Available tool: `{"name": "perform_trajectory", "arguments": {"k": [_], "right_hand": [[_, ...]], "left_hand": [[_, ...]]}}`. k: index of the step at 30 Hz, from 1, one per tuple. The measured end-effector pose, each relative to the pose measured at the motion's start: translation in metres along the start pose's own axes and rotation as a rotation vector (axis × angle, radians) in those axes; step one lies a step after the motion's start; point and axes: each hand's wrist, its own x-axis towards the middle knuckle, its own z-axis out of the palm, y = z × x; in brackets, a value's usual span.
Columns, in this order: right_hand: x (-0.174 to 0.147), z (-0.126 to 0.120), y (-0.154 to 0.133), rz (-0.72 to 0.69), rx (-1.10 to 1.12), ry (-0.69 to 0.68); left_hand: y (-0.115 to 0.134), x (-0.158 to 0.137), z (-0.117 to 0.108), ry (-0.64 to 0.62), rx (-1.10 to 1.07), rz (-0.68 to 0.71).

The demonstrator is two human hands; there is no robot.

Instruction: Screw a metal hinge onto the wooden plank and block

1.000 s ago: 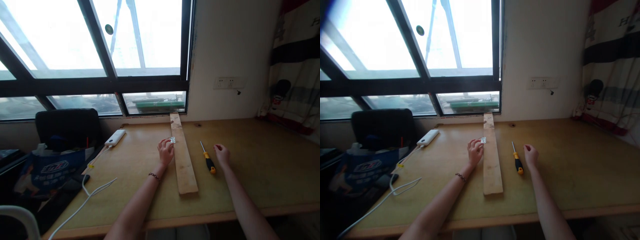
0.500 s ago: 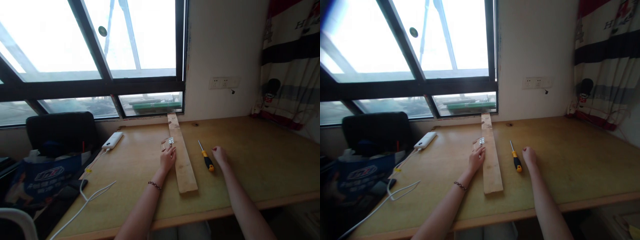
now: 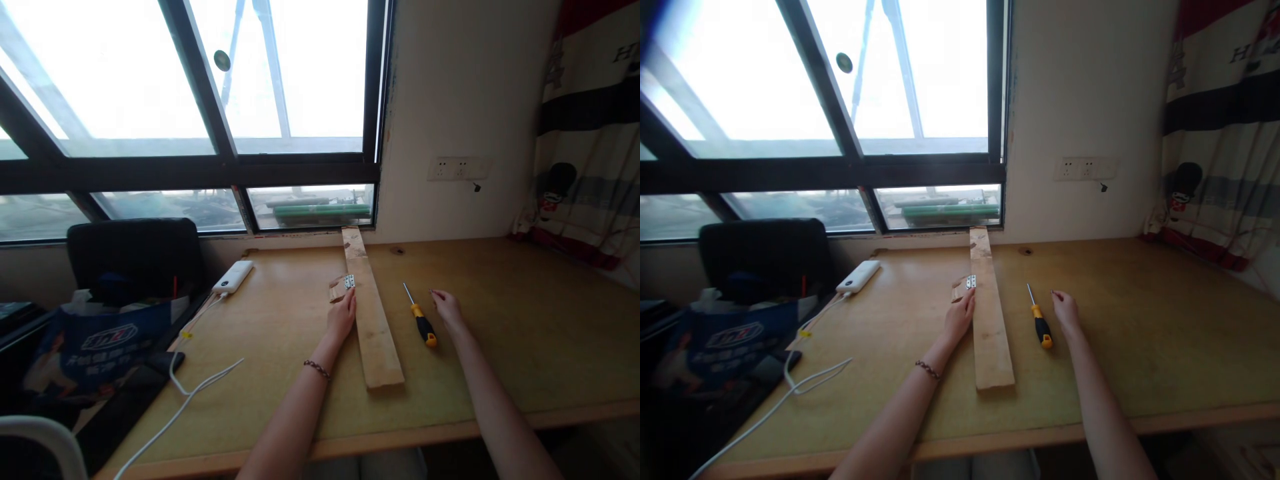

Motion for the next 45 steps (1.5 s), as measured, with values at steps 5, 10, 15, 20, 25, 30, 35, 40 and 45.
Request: {"name": "perform_trajectory", "arguments": {"k": [5,10,15,20,25,30,35,40,45], "right_hand": [[-0.019,0.03,-0.045,0.107,0.572,-0.159],[-0.039,0.092,-0.105,0.138,0.718,-0.333],[-0.044,0.146,-0.124,-0.195,0.387,-0.353],[-0.043,0.16,-0.109,-0.354,0.169,-0.329],[-0.043,0.158,-0.105,-0.414,0.069,-0.328],[-0.044,0.158,-0.106,-0.484,0.014,-0.317],[-0.045,0.158,-0.106,-0.515,-0.034,-0.294],[-0.045,0.159,-0.105,-0.516,-0.085,-0.278],[-0.047,0.16,-0.106,-0.521,-0.078,-0.284]], "left_hand": [[0.0,0.0,0.001,-0.011,0.033,-0.003],[0.003,-0.001,-0.002,-0.037,0.067,-0.033],[0.006,-0.002,-0.008,-0.057,0.055,-0.036],[0.005,-0.002,-0.009,-0.058,0.044,-0.029],[0.004,-0.001,-0.005,-0.047,0.032,-0.037],[0.004,-0.001,-0.005,-0.049,0.031,-0.039],[0.002,0.0,-0.003,-0.034,0.022,-0.035],[0.001,0.0,-0.001,0.041,-0.059,-0.018],[-0.004,0.001,-0.003,0.126,-0.21,-0.054]]}}
